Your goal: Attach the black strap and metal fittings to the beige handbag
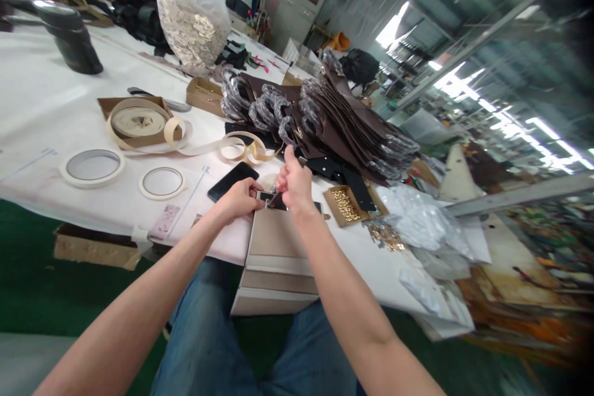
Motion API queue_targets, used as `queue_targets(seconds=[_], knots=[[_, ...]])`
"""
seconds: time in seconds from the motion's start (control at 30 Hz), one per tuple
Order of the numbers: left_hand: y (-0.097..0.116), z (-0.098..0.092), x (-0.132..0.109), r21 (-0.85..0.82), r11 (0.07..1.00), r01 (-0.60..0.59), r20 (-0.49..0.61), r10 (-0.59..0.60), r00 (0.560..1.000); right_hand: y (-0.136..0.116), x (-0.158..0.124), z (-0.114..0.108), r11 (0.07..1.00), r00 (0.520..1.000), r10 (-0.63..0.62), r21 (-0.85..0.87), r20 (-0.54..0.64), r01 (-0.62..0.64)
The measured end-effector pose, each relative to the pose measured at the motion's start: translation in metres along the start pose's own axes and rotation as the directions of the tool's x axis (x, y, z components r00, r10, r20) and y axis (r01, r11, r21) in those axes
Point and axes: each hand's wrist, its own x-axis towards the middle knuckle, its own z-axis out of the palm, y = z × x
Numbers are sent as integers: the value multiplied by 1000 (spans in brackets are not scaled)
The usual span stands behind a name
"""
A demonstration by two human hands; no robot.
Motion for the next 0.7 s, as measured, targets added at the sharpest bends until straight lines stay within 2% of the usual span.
queue_targets(seconds=[0.07,0.17,0.3,0.43,0.53,0.7], knots=[[0,4,1,23,1000,-1,-33,2,999,-9,22,-3,994,997,69,87,-33,-66],[-1,8,1,68,998,-8,-81,14,997,-12,45,-5,974,980,198,111,1,-197],[1,12,0,83,996,16,-120,-6,993,-1,55,-2,941,946,315,109,71,-322],[1,14,0,90,996,19,-122,-8,992,3,58,2,927,925,355,77,134,-367],[-3,14,3,97,995,14,-127,-1,992,2,52,7,951,942,304,16,139,-309],[-10,13,7,97,995,-2,-104,12,995,3,20,18,997,990,16,-82,137,-4]])
